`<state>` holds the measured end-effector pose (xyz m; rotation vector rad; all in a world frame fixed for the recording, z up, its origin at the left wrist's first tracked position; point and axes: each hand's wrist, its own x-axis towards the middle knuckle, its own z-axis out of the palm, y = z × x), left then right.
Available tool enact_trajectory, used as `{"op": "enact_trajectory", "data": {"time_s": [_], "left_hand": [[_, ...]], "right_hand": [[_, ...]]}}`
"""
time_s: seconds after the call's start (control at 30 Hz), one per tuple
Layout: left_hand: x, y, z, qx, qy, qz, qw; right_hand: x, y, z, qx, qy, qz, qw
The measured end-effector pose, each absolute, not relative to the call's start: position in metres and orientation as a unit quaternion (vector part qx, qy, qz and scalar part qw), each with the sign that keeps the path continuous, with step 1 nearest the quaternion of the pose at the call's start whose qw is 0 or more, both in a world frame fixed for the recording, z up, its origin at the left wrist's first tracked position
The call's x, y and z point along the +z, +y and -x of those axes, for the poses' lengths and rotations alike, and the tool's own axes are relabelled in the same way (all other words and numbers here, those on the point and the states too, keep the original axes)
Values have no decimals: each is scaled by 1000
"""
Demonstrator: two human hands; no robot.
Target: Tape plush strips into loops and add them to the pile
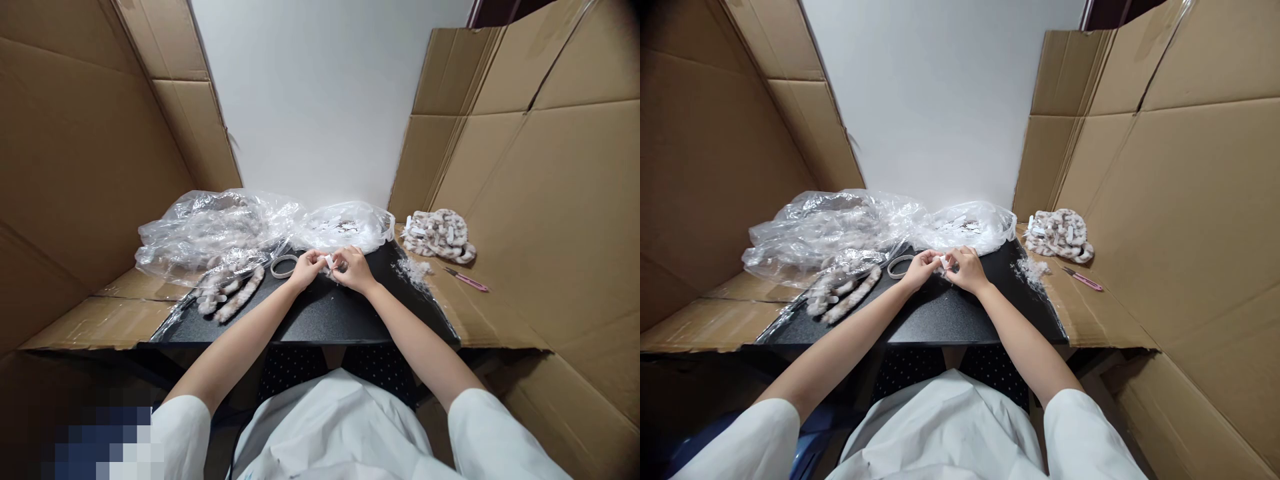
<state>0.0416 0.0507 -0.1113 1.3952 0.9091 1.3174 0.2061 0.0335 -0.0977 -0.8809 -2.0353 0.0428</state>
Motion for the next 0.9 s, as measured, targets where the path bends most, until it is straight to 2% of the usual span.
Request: {"op": "enact_trajectory", "data": {"time_s": [0.27, 0.6, 0.9], "left_hand": [[-115, 58, -33, 474, 331, -604, 548], [-118, 60, -31, 446, 365, -660, 482], [-115, 57, -28, 411, 353, -653, 529]], "right_hand": [[-96, 36, -214, 13, -844, 363, 395], [-99, 38, -214, 8, -864, 387, 322], [-109, 43, -213, -47, -872, 378, 308]]}}
